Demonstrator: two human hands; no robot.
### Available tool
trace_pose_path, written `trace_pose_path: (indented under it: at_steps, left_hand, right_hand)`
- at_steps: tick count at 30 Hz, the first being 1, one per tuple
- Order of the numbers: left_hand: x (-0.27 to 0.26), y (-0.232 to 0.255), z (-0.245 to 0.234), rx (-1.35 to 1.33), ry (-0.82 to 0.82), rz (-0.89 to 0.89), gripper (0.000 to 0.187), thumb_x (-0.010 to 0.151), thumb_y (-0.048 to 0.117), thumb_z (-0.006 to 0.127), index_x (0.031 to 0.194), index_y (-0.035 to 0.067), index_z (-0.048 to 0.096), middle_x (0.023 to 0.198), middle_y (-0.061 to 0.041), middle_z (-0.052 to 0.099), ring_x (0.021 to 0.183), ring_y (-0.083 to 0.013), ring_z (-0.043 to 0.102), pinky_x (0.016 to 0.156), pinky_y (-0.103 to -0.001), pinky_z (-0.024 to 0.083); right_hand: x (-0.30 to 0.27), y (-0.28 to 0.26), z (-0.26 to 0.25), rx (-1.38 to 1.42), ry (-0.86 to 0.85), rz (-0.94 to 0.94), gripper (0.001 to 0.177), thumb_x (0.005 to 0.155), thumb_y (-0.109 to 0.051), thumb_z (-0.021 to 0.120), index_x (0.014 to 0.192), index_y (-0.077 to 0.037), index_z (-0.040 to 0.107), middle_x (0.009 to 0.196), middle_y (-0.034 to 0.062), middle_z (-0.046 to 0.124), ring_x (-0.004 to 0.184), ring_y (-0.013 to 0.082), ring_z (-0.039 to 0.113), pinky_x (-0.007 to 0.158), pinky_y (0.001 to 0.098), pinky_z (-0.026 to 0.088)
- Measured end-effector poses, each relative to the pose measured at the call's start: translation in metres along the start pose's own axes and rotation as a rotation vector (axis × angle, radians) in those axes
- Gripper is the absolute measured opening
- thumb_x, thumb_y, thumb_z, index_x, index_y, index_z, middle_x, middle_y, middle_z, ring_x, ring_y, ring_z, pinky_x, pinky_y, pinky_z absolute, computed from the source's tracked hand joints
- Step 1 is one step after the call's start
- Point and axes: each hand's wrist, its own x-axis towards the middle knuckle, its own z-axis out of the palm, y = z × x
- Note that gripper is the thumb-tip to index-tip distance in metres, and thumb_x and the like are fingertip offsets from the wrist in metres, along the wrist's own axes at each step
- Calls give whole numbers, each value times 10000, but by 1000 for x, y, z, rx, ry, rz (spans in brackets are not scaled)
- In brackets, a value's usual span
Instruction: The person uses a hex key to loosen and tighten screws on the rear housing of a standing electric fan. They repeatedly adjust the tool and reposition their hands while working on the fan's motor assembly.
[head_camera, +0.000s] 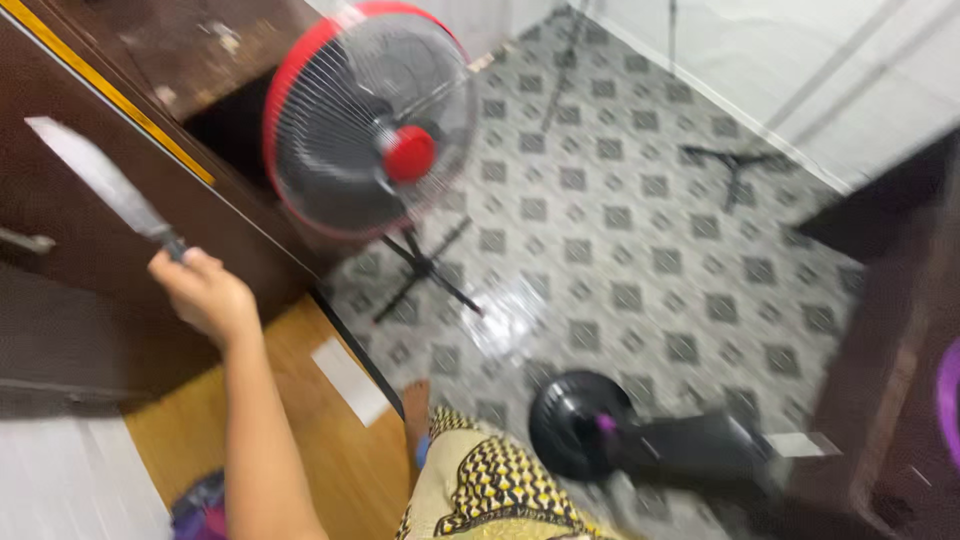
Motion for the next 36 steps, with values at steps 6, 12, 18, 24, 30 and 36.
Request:
trace_pose_path:
  at_steps: [6, 12, 18, 24, 30, 36]
  left_hand:
    - [-263, 160, -76, -635, -547, -35, 145, 1186, 213, 470, 1222, 77, 503, 967, -41, 686, 910, -125, 627, 904, -280, 524]
    - [-446, 253, -83, -790, -1089, -138, 110, 1100, 167, 500, 1133, 70, 540, 1007, -48, 679, 871, -124, 607, 804, -261, 507]
    - [-575, 280, -72, -545, -1581, -228, 144, 1041, 164, 534, 1111, 43, 569, 837, -13, 607, 774, -97, 576, 706, -262, 488]
    - [-652, 288, -17, -330, -1512, -353, 236, 1017, 274, 624, 975, 42, 634, 672, 20, 568, 616, -73, 516, 557, -269, 418]
    - [-688, 306, 68, -486, -1356, -390, 279, 1020, 259, 636, 967, -9, 693, 768, 27, 647, 729, -54, 571, 673, -232, 486]
    - [-699, 335, 109, -572, -1207, -454, 286, 1016, 192, 597, 1241, 18, 563, 809, 4, 641, 757, -76, 628, 714, -251, 536]
  right_hand:
    - [-111, 54, -238, 340, 130, 30, 355, 1195, -271, 415, 1058, -43, 651, 1134, 144, 713, 1115, 285, 657, 1088, 450, 512]
    - [-91, 137, -224, 163, 104, 294, 72, 1068, -62, 631, 1019, -43, 582, 808, 72, 589, 697, 190, 620, 687, 351, 543]
    - [-116, 176, -232, -55, 165, 716, 140, 1020, -168, 658, 1016, -68, 560, 713, 23, 521, 550, 149, 504, 496, 329, 451]
    - [-64, 221, -301, 381, 298, 612, 131, 1009, -151, 653, 1005, -123, 526, 826, 54, 641, 677, 167, 662, 580, 322, 562]
    - [5, 231, -318, -941, -32, -215, 140, 901, -57, 617, 1026, -50, 555, 1256, 262, 664, 878, 351, 733, 719, 442, 610]
    - [21, 247, -305, -1506, -557, -189, 152, 1060, -220, 581, 1079, -72, 609, 1142, 177, 647, 974, 357, 729, 777, 469, 621]
